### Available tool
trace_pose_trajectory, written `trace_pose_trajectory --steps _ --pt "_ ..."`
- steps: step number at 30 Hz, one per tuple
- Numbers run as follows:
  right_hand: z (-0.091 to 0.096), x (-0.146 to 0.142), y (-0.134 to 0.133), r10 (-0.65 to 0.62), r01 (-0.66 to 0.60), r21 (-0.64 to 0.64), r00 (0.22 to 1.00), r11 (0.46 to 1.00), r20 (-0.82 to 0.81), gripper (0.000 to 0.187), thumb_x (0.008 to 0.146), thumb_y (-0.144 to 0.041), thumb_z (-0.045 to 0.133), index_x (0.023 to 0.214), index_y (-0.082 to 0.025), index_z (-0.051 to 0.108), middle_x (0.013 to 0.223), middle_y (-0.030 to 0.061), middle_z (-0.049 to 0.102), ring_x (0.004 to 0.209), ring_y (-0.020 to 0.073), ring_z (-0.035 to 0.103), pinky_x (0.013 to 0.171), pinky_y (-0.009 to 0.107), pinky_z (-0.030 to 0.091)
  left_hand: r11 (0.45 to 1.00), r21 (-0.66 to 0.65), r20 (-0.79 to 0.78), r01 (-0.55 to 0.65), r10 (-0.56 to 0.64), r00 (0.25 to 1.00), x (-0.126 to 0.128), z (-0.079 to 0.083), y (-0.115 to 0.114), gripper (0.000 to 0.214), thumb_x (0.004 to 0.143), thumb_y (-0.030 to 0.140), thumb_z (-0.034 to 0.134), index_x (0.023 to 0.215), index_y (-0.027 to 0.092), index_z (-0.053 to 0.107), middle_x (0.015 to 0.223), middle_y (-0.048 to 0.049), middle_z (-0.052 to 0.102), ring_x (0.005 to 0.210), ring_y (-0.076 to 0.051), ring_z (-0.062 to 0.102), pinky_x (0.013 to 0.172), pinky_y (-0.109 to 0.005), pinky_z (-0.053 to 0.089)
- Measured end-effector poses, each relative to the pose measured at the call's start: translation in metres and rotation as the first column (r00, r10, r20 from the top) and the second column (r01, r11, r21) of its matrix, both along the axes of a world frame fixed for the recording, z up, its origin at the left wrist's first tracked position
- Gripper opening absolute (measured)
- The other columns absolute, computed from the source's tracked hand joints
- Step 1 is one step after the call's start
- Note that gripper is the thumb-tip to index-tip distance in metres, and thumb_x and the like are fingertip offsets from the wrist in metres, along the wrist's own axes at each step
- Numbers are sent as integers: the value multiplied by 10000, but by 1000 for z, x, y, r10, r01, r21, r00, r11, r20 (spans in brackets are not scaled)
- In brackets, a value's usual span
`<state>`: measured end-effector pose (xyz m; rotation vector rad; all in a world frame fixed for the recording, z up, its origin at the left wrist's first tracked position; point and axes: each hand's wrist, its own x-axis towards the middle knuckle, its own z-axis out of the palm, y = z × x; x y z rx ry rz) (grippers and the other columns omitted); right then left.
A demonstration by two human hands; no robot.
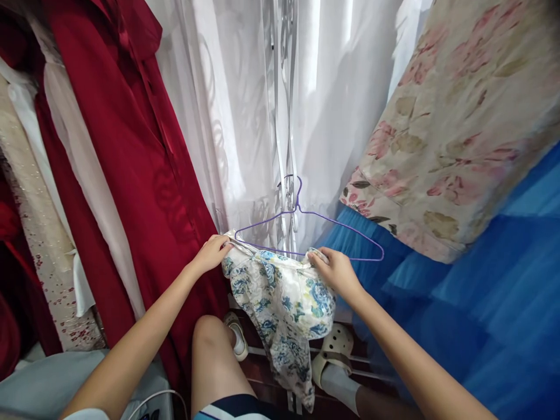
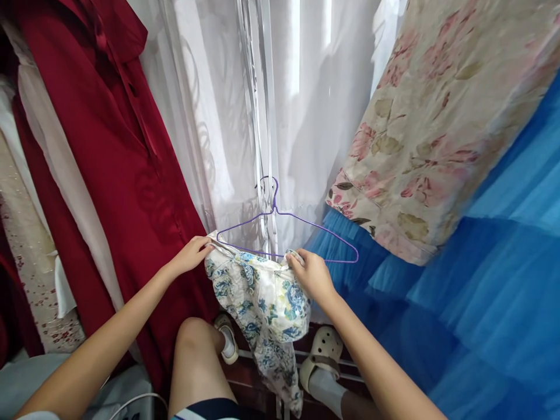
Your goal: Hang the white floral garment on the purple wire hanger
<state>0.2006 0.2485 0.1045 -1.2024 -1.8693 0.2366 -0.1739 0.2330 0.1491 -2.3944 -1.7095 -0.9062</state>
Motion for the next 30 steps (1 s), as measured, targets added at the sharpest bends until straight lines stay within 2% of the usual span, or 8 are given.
trace_pose_trajectory --steps 4,9,12,16,19,22,26,30 --pt "-4 0 2 -11 11 -7 1000 1000 -10 419 898 -512 472 660 -180 567 611 35 596 604 186 543 559 272 318 999 -31 -10 -14 14 1000 -8 -4 7 252 925 390 443 836 213 599 962 -56 647 1059 -244 532 953 -389 435" --pt "-6 -1 2 -12 11 -43 1000 999 -11 409 877 -501 508 652 -170 590 586 20 563 588 175 510 547 271 301 996 69 -49 65 -61 997 -3 21 -9 199 913 328 460 842 209 603 1062 -67 658 1215 -264 479 1065 -446 381" --pt "-9 -3 -1 81 -89 -98 994 991 -78 406 868 -495 523 693 -150 647 603 13 564 589 161 480 533 264 292 971 146 -70 191 -183 981 14 40 -21 191 916 285 455 793 205 577 1102 -70 657 1297 -275 441 1106 -464 351" --pt "-11 -7 -8 131 -154 -109 972 982 -196 412 866 -485 526 677 -138 645 603 5 556 587 149 455 529 256 300 940 192 21 282 -291 956 54 48 -21 174 921 235 425 841 194 574 1164 -64 643 1157 -228 567 1010 -380 445" --pt "-9 -5 -15 180 -222 -120 940 968 -291 396 866 -473 539 690 -135 650 651 22 596 629 163 499 568 256 352 946 256 102 199 -231 967 79 41 -10 110 881 235 508 938 197 593 1113 -52 655 1051 -207 613 934 -334 474" --pt "-2 12 -30 244 -324 -141 882 936 -403 320 803 -440 649 926 -147 687 782 38 656 682 179 550 611 262 414 934 341 191 109 -182 965 90 32 0 172 875 301 579 1011 201 613 981 -33 677 920 -190 641 867 -304 486" --pt "6 52 -52 227 -318 -168 884 933 -409 807 605 -342 833 1341 -207 528 835 21 659 640 173 554 576 259 433 915 367 115 168 -224 968 87 27 4 202 943 343 515 953 202 659 960 -39 691 907 -184 641 836 -281 468" --pt "7 92 -50 79 -104 -48 928 993 -363 975 611 -302 811 1481 -210 382 755 -16 612 598 153 516 579 265 418 919 349 21 180 -200 980 86 29 -1 265 976 353 448 951 192 658 892 -46 640 830 -174 604 781 -276 452"
